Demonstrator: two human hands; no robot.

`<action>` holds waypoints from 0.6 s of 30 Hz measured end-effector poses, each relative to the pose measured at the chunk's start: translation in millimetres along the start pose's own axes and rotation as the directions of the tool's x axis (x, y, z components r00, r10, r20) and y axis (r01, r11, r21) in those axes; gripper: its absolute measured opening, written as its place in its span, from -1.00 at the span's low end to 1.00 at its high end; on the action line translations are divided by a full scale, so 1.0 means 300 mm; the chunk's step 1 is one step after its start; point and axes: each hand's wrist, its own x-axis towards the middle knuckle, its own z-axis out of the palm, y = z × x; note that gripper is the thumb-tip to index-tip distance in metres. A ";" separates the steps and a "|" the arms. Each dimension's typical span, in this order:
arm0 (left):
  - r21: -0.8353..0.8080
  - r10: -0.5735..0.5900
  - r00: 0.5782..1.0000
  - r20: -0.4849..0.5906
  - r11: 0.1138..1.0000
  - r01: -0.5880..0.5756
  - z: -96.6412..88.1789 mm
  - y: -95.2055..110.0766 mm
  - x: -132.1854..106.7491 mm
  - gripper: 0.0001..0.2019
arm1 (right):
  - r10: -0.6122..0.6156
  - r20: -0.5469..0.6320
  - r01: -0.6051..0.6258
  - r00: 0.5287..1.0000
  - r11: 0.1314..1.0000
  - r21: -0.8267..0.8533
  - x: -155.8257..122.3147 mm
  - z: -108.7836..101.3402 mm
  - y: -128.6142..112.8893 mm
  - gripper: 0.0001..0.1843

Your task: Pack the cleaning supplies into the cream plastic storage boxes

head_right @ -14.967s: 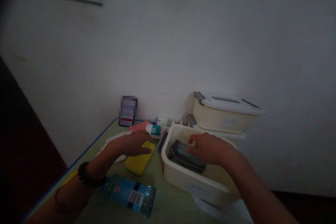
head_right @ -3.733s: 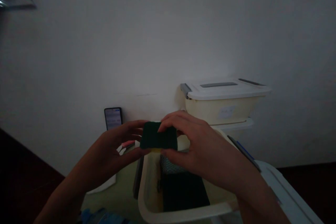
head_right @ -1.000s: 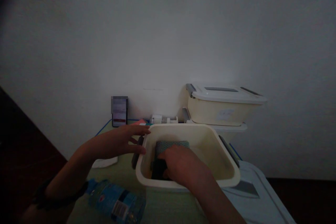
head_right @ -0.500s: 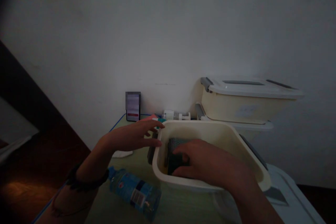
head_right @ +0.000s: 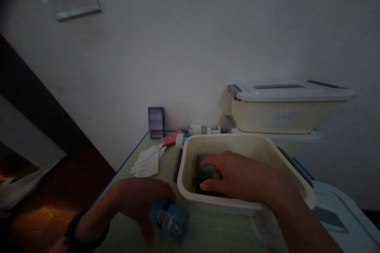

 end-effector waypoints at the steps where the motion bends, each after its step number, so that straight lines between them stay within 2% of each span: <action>1: 0.056 -0.005 1.000 -0.002 0.998 0.006 0.021 0.000 0.015 -0.34 | -0.001 0.011 0.001 1.000 1.000 0.003 0.004 0.000 0.001 -0.55; 3: 0.095 -0.039 0.999 0.014 0.995 0.037 0.044 -0.005 0.042 -0.38 | 0.002 0.030 -0.002 1.000 1.000 0.011 0.008 0.001 0.002 -0.58; 6: 0.045 -0.090 0.995 0.030 0.995 0.089 0.031 -0.029 0.061 -0.46 | 0.004 0.024 -0.005 1.000 1.000 0.012 0.012 0.002 0.003 -0.59; 10: 0.027 -0.144 0.989 -0.029 0.989 0.145 -0.019 -0.068 0.040 -0.42 | -0.007 0.003 0.007 1.000 1.000 -0.006 0.014 -0.001 0.006 -0.62; 14: -0.002 -0.186 0.979 -0.087 0.982 0.187 -0.076 -0.098 -0.015 -0.51 | -0.028 -0.013 0.028 1.000 0.999 0.025 0.005 -0.008 0.020 -0.57; 18: -0.063 -0.227 0.962 -0.152 0.973 0.220 -0.156 -0.137 -0.050 -0.48 | 0.030 -0.072 -0.030 0.997 1.000 0.010 -0.010 -0.023 0.041 -0.52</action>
